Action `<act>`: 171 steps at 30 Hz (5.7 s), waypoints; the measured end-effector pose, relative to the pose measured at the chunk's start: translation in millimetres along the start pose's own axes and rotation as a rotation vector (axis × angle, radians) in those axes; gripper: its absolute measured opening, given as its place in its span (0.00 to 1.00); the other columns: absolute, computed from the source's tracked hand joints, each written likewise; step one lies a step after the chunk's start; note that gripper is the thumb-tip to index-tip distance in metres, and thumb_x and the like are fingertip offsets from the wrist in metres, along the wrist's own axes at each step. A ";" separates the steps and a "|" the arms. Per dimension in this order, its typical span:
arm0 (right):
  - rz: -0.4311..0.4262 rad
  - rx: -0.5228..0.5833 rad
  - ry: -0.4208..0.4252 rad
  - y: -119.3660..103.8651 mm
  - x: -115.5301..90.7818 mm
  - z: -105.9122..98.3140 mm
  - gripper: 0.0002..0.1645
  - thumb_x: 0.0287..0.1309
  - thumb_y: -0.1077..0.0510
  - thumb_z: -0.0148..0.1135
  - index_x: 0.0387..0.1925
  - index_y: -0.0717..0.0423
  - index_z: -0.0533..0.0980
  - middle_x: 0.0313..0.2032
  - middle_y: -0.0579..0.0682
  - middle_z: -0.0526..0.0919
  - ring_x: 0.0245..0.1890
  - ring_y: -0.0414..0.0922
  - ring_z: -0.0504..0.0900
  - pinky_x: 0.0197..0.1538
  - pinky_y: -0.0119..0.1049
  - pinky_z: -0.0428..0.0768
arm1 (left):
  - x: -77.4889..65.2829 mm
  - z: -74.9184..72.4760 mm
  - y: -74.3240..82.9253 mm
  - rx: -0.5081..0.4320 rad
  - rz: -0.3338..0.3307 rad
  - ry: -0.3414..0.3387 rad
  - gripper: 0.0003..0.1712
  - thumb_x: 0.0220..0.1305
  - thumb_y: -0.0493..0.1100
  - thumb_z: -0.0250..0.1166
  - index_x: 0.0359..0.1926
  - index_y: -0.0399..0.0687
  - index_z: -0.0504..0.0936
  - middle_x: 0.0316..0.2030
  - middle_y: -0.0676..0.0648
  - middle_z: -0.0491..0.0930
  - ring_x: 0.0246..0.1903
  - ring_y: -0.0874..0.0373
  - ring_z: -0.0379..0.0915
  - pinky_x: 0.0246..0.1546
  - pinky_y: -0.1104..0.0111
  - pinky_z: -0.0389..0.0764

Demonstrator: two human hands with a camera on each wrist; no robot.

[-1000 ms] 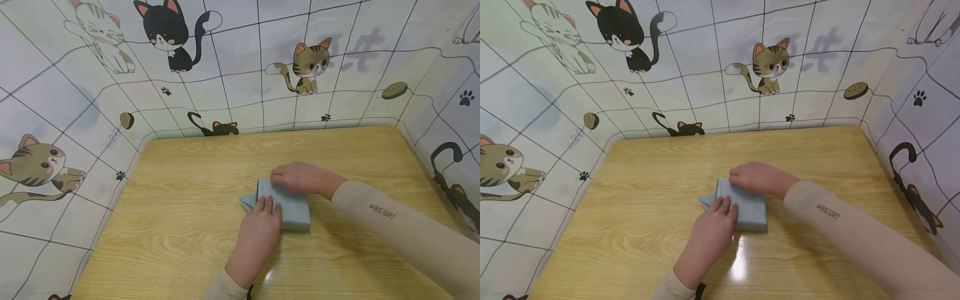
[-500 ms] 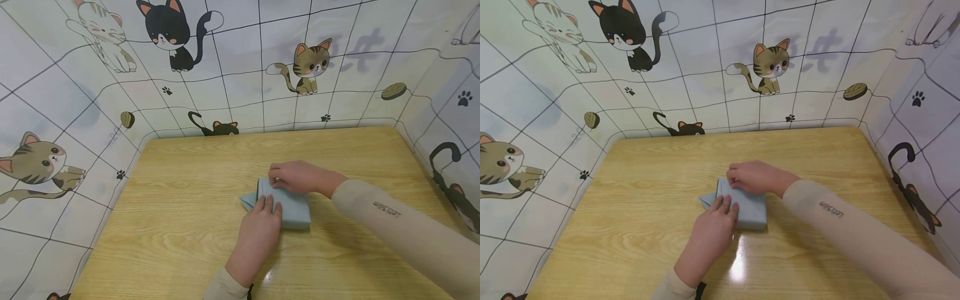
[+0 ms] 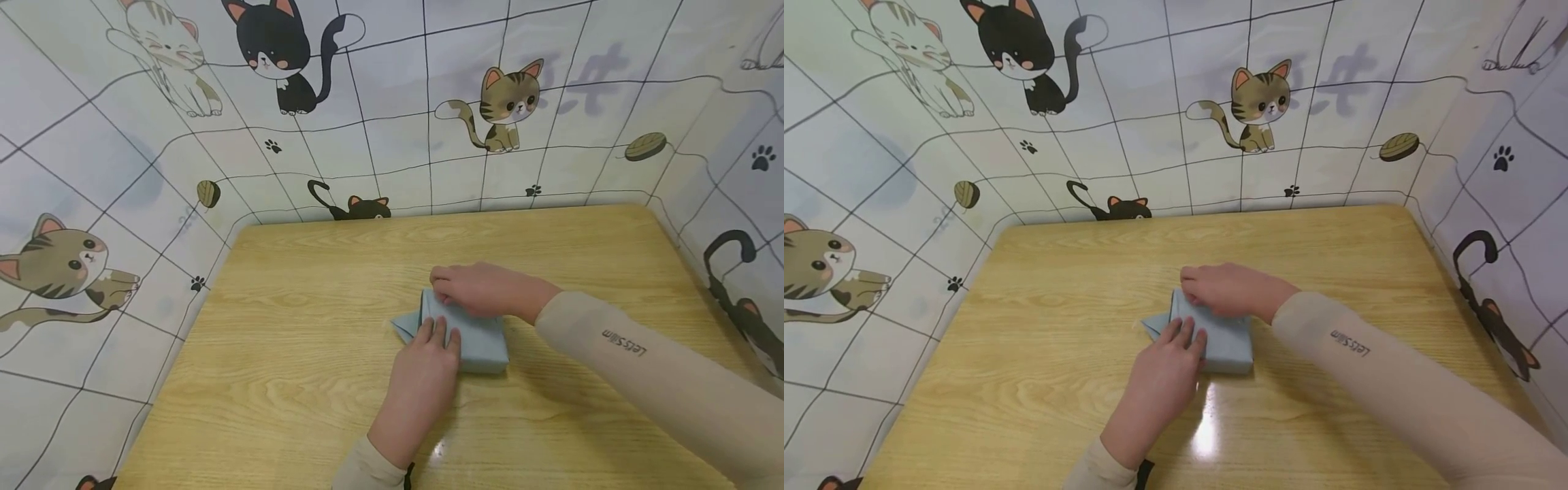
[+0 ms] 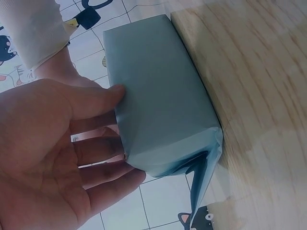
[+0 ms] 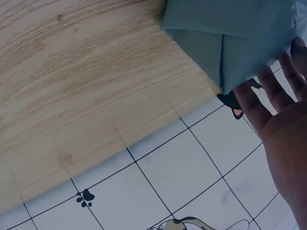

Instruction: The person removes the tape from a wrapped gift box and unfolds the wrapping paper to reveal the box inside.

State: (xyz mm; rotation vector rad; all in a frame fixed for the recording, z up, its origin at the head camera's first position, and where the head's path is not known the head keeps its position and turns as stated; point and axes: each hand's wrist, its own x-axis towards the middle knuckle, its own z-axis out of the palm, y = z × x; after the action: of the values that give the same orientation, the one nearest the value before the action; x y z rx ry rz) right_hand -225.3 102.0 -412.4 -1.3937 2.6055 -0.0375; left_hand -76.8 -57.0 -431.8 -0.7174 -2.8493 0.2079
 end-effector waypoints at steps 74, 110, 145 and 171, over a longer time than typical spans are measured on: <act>0.080 0.333 0.099 5.6 -0.6 7.7 0.06 0.75 0.57 0.63 0.37 0.46 0.78 0.41 0.43 0.80 0.36 0.37 0.75 0.42 0.36 0.78 | 1.2 1.9 -2.6 -0.021 0.003 -0.049 0.21 0.75 0.47 0.67 0.65 0.54 0.86 0.66 0.45 0.84 0.67 0.50 0.80 0.60 0.65 0.86; 0.472 0.678 0.120 3.6 9.1 14.6 0.11 0.82 0.58 0.49 0.45 0.59 0.77 0.41 0.54 0.83 0.37 0.46 0.77 0.39 0.36 0.75 | 2.2 1.7 -1.8 -0.032 0.002 -0.058 0.21 0.76 0.48 0.66 0.66 0.54 0.86 0.67 0.45 0.83 0.68 0.51 0.79 0.61 0.65 0.86; 0.537 0.769 0.209 14.1 19.0 16.9 0.14 0.82 0.58 0.51 0.48 0.65 0.79 0.39 0.57 0.88 0.34 0.44 0.79 0.36 0.34 0.75 | 1.7 2.5 -1.6 -0.034 0.000 -0.049 0.22 0.76 0.52 0.66 0.65 0.53 0.86 0.67 0.45 0.83 0.68 0.50 0.79 0.63 0.65 0.84; 0.628 0.792 0.174 28.4 34.4 20.4 0.15 0.80 0.58 0.53 0.50 0.67 0.79 0.39 0.57 0.87 0.36 0.45 0.84 0.37 0.34 0.79 | 1.9 1.8 -1.5 -0.051 0.001 -0.059 0.21 0.77 0.50 0.65 0.66 0.52 0.85 0.67 0.44 0.83 0.69 0.49 0.79 0.63 0.65 0.84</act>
State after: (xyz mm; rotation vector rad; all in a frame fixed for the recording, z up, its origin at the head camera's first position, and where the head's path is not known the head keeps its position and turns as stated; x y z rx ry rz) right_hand -263.7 90.7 -440.8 -0.3068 2.5547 -0.9969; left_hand -79.6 -57.6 -433.0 -0.7348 -2.9202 0.1603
